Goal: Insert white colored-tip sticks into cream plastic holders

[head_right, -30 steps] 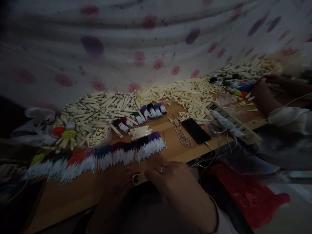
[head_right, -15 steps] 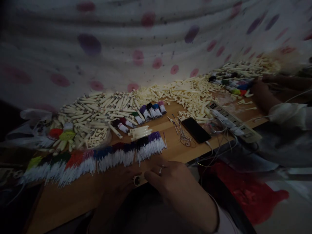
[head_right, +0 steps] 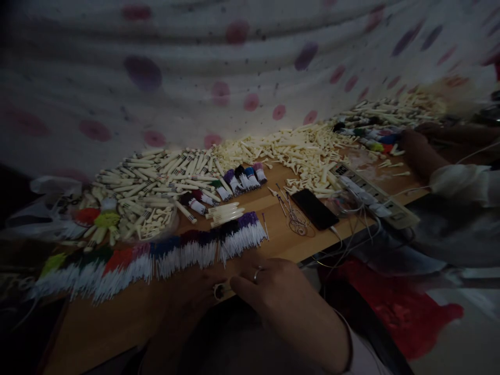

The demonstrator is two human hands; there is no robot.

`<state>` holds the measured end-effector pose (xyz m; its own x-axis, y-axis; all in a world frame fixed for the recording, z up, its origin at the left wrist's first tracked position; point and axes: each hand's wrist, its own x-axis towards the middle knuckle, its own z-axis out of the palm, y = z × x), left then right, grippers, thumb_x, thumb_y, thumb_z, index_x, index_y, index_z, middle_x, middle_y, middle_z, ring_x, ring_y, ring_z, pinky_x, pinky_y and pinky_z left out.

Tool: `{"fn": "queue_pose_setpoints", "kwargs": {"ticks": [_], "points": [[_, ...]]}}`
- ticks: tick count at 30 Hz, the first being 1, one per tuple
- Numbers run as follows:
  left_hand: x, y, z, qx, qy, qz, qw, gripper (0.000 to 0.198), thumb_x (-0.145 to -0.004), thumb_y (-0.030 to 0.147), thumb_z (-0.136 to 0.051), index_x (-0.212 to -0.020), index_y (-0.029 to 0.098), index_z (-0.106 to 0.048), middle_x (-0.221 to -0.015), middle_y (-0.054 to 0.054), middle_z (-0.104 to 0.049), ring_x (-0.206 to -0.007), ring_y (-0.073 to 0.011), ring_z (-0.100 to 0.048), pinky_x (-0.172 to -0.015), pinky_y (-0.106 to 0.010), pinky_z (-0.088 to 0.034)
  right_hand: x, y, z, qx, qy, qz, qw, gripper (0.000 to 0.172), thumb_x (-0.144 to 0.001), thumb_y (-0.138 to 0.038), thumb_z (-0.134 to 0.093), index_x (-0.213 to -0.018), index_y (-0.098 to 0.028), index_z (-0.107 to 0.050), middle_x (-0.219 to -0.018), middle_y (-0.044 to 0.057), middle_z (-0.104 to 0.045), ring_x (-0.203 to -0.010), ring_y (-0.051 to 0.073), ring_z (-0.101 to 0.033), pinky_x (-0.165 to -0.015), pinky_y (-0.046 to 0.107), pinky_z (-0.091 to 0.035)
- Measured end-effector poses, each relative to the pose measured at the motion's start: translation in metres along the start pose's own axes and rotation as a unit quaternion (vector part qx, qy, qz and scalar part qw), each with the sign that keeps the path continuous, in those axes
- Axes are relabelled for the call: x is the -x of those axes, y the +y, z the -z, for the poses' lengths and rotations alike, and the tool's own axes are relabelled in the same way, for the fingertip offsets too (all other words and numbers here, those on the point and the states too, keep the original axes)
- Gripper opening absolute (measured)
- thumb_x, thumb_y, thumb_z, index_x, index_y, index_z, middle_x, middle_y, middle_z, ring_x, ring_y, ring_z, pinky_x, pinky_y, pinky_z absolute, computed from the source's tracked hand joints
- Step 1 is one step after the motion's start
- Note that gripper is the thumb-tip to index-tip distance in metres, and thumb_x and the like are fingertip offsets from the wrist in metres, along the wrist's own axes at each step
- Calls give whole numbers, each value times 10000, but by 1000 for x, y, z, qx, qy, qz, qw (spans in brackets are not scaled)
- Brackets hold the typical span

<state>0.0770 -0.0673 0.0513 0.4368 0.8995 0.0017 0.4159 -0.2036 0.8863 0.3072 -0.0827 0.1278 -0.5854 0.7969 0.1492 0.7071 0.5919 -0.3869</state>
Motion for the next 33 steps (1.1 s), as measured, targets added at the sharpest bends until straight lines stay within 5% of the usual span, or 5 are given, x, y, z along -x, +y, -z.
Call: {"fn": "queue_pose_setpoints", "kwargs": {"ticks": [10,20,29,33], "points": [[0,-3,-3,22,16,6,1000,204,-944,381,-626,-1037,293,-785,-1041,-35,-774,-996,-223,-707,-916,-327,-553,-1,0,0,26,-24,9,999,195,-938,-106,-519,-948,-221,-676,-775,0,-697,-658,174,-556,-593,353,-321],[-2,0,9,46,-73,16,996,204,-912,364,-674,-1080,316,-781,-1059,-26,-786,-1017,-233,-707,-919,-337,-549,-2,-4,10,10,-66,10,998,180,-946,-97,-533,-950,-211,-673,-772,-3,-678,-667,163,-569,-589,347,-305],[4,-7,6,171,-100,142,970,194,-839,361,-724,-996,252,-754,-969,-51,-796,-941,-240,-732,-837,-339,-584,-5,-4,16,36,-71,15,997,177,-952,-83,-539,-874,-197,-651,-740,-2,-680,-631,154,-573,-585,336,-280],[4,0,5,174,-35,186,966,151,-760,309,-790,-883,233,-747,-835,-25,-777,-795,-207,-721,-720,-291,-564,-2,-1,14,15,-83,-9,996,185,-941,-70,-538,-882,-195,-662,-756,12,-687,-675,166,-606,-584,331,-291]]}}
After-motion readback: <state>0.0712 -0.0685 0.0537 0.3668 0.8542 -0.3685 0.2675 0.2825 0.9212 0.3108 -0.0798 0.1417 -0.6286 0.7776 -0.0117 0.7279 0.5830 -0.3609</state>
